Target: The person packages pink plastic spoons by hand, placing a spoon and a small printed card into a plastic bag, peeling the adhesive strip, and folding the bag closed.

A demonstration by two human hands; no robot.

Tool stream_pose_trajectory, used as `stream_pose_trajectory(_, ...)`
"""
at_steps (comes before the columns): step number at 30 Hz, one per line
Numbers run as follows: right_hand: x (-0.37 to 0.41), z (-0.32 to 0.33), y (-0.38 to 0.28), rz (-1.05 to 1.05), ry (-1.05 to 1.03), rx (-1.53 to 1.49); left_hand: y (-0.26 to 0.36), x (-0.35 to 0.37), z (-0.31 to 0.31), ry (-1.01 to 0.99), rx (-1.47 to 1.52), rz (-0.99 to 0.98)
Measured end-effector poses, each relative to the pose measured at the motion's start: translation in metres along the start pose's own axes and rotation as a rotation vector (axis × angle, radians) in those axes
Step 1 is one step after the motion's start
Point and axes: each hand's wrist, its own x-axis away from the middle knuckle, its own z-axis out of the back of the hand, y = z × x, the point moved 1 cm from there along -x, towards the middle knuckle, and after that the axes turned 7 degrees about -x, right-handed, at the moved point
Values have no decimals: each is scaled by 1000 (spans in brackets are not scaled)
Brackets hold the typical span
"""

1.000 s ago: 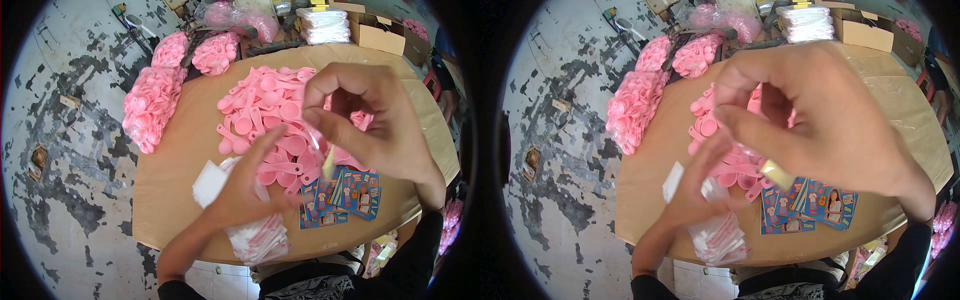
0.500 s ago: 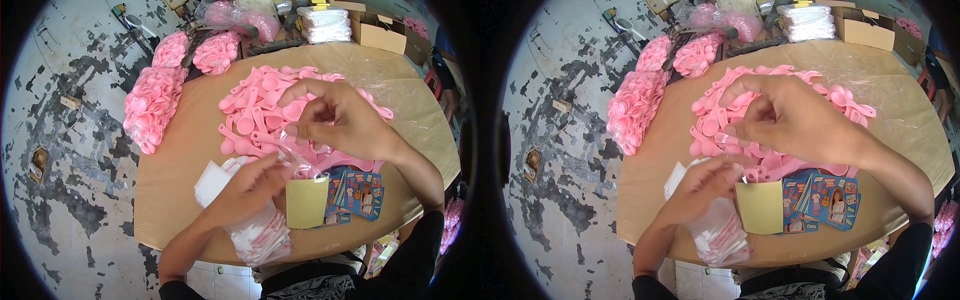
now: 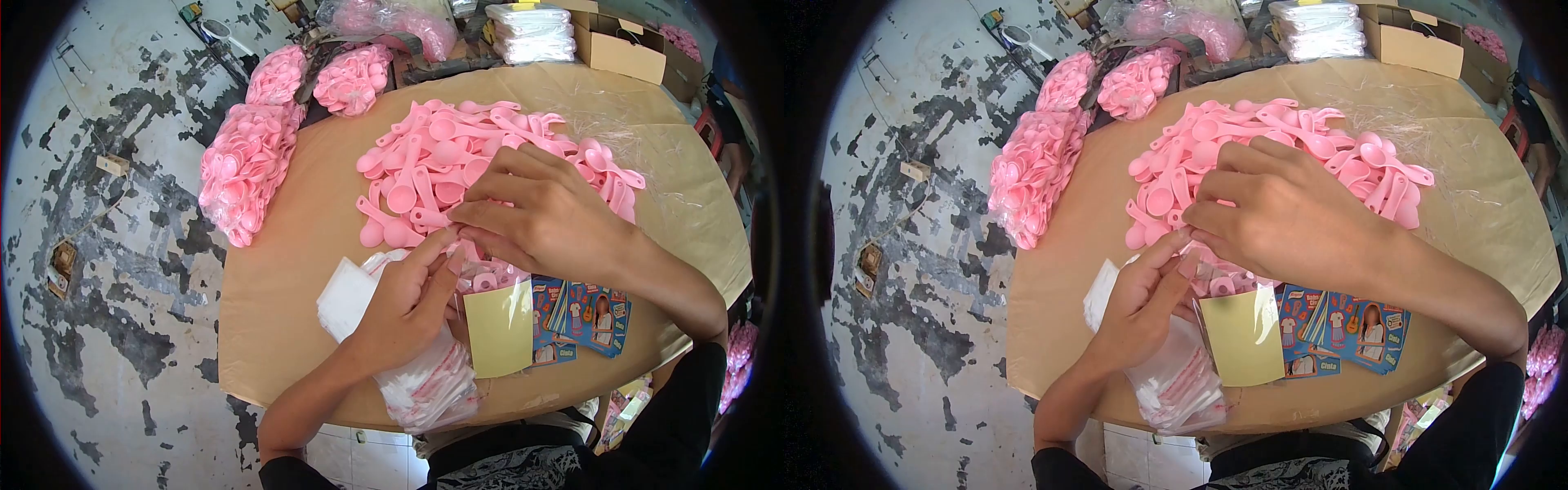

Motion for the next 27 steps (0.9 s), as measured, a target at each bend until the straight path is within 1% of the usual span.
stream_pose_trajectory(3,1,-4,0,15,12,23,-1,-1,3,-35,-178,47)
stream_pose_trajectory(6,2,-6,-1,37,4,35,4,-2,0,-85,-56,128)
stream_pose_trajectory(9,3,-4,1,5,-90,28,4,-2,-2,-102,-108,100)
stream_pose_trajectory(10,3,-5,1,5,-93,28,2,-3,-2,-116,-167,65)
stream_pose_trajectory(12,4,-8,3,5,-96,32,-3,-4,-2,-144,-287,-9)
stream_pose_trajectory(15,0,0,2,-56,-13,15,5,-4,-1,-104,-384,-59)
stream_pose_trajectory(18,-8,25,4,-245,90,-307,2,0,0,-39,-23,-93)
stream_pose_trajectory(20,-18,58,14,-245,178,-363,11,1,-3,-3,157,-55)
stream_pose_trajectory(21,-19,72,24,-269,197,-445,15,1,-5,12,251,-38)
stream_pose_trajectory(22,-16,88,37,-294,218,-523,4,1,-1,21,286,2)
stream_pose_trajectory(23,-12,114,51,-301,52,-528,0,-2,3,25,330,9)
stream_pose_trajectory(25,6,142,85,-415,-196,-855,-4,-10,8,17,415,30)
stream_pose_trajectory(27,42,142,138,-763,-296,-832,-5,-15,11,36,453,41)
